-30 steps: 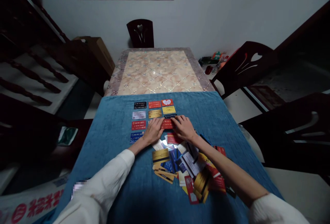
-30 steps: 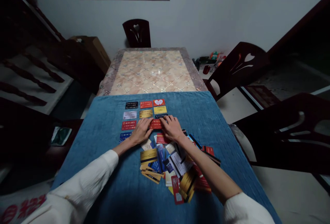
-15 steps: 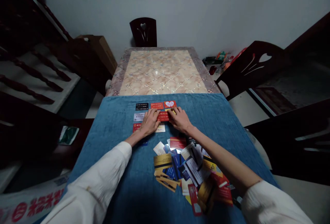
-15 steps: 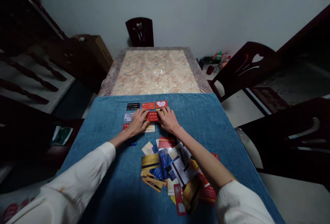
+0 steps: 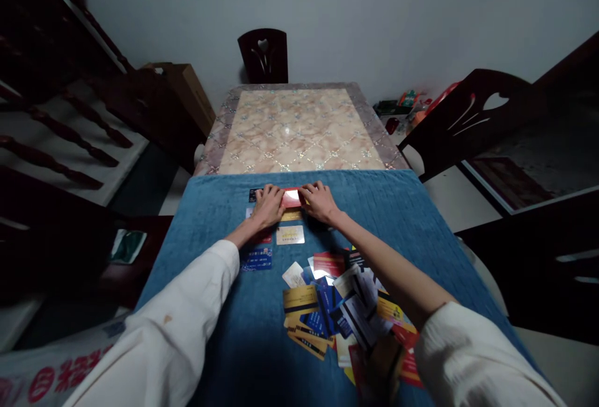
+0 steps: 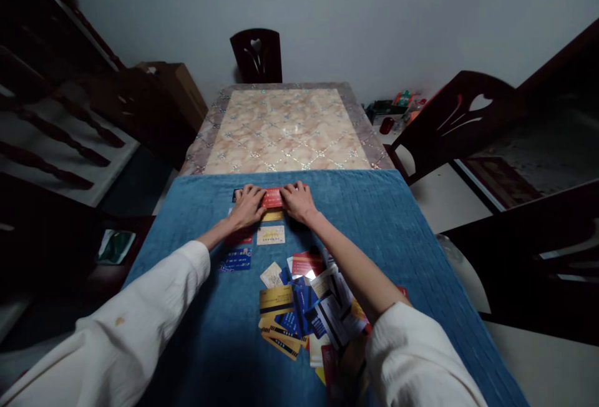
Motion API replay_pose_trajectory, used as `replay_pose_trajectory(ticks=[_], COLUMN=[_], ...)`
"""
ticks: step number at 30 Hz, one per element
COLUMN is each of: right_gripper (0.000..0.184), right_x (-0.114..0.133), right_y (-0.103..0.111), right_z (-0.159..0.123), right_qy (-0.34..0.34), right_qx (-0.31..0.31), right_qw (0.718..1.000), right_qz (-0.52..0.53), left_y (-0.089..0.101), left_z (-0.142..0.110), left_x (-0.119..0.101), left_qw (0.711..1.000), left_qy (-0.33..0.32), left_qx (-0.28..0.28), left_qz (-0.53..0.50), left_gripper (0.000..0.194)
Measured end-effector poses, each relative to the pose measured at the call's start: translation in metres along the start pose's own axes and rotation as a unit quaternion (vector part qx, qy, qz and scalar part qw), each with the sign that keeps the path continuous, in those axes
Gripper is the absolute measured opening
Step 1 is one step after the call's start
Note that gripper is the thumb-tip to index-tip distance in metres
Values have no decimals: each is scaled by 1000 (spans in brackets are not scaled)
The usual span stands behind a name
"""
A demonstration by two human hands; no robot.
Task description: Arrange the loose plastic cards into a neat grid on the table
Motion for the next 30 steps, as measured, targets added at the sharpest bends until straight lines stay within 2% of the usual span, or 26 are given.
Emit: replay_pose_trajectory(ticks=[6,12,23,30], right_gripper=[37,42,37,39], right_x=[-3,-11,-13,-13], right_y=[-10,-21,-30,-30], right_z=[20,33,41,41], right_qy=[-4,-8,-7,4], right_qx=[22,47,51,54], right_qw=[1000,999,999,998], right_qz=[-6,-2,-3,-11], left_y=[-5,-16,-27,-30], left_z=[16,30,38,41], left_x=[10,15,17,16], left_qw=[1000,1000,999,998], left_qy=[3,8,9,-17], left_qx=[14,21,39,49], left_qz=[-1,-7,23,41], left_gripper=[34,28,27,28])
Point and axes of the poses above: each hand's wrist, its own z-axis towards the middle knuckle, its own y-axis out of the back of the hand, x = y × z, the point moved 6 cm from there along z, towards the middle knuckle, and after that the axes turned 10 degrees about y, right-handed, at the moved point
